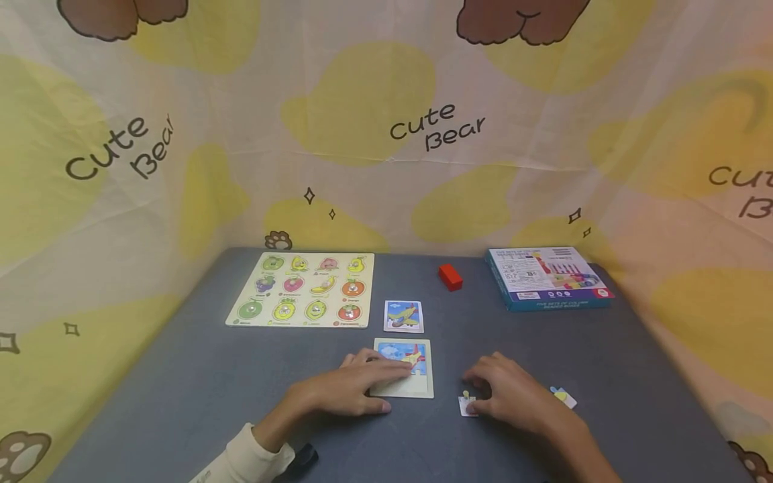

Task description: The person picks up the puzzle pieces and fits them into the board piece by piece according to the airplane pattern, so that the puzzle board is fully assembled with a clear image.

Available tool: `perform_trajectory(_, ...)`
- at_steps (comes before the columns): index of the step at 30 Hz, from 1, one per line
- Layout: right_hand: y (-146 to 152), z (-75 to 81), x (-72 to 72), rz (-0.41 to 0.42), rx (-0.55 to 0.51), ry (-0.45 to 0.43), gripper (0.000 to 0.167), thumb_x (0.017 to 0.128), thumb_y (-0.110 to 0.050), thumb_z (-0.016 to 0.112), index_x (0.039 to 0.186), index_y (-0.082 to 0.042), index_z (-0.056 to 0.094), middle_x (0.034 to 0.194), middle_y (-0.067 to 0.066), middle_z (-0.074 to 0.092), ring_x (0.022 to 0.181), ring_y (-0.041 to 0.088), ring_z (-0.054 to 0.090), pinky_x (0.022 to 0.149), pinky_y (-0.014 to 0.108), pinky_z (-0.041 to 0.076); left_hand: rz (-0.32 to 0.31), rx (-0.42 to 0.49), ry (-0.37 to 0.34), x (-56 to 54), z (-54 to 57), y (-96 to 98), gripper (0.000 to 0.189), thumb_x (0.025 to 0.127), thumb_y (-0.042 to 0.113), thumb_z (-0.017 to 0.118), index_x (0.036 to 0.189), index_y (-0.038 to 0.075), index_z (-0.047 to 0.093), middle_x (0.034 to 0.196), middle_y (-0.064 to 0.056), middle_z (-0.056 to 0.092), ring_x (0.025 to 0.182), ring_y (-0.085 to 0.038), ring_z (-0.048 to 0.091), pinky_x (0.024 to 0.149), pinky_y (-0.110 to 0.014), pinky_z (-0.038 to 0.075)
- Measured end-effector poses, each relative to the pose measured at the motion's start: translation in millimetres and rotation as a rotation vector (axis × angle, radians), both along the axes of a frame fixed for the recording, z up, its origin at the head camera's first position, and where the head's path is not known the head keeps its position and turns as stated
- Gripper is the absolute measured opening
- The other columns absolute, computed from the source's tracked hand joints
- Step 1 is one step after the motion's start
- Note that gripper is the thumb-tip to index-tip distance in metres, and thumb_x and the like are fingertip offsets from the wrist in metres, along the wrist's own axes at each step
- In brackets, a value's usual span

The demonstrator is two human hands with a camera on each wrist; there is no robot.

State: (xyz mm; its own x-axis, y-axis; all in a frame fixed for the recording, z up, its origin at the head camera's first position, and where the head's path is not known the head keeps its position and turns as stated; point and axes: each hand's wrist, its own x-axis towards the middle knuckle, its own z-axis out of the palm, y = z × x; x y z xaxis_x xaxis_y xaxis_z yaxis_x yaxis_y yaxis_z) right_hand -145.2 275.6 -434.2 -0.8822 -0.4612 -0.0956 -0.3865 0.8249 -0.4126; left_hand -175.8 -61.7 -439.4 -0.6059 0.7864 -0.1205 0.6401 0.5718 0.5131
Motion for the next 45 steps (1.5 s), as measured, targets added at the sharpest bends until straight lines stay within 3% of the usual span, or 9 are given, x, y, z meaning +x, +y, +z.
perform_trajectory(6, 6, -2.2, 8.4, 0.04, -0.033, 0.029, 0.027, 0.086, -0.044, 0.087, 0.107, -0.028, 0.079, 0.101, -0.019, 0.061, 0.098, 0.006, 0.052, 0.085, 0.034, 0.051, 0.014, 0.046, 0.009, -5.0, -2.5, -0.5, 0.062, 0.098, 0.032, 0.073, 0.157, 0.025, 0.055, 0.162, 0.011, 0.048, 0.14, -0.021, 0.04, 0.097, -0.038, 0.035)
perform_trajectory(17, 7, -4.5, 12.9, 0.066, -0.032, 0.073, 0.019, 0.087, -0.04, 0.087, 0.101, -0.032, 0.078, 0.099, -0.023, 0.061, 0.096, 0.003, 0.053, 0.084, 0.033, 0.052, 0.117, 0.043, -0.023, -15.6, -3.6, -8.9, 0.054, 0.094, 0.03, 0.081, 0.146, 0.023, 0.066, 0.142, 0.005, 0.054, 0.126, -0.013, 0.046, 0.106, -0.041, 0.037)
perform_trajectory(24, 8, -4.6, 13.5, 0.073, -0.038, 0.055, 0.018, 0.087, -0.039, 0.087, 0.1, -0.033, 0.078, 0.097, -0.023, 0.059, 0.093, -0.001, 0.049, 0.079, 0.028, 0.048, 0.144, 0.037, -0.032, -20.1, -3.4, -14.3, 0.053, 0.093, 0.027, 0.082, 0.144, 0.023, 0.068, 0.141, 0.005, 0.056, 0.126, -0.016, 0.047, 0.107, -0.044, 0.038)
perform_trajectory(45, 6, -7.4, 12.5, 0.094, -0.037, 0.148, 0.017, 0.086, -0.041, 0.088, 0.094, -0.034, 0.075, 0.09, -0.025, 0.056, 0.086, -0.004, 0.045, 0.073, 0.025, 0.045, 0.164, 0.012, -0.028, -19.6, 1.6, -15.2, 0.055, 0.09, 0.026, 0.087, 0.142, 0.023, 0.069, 0.144, 0.001, 0.057, 0.129, -0.021, 0.049, 0.108, -0.048, 0.041)
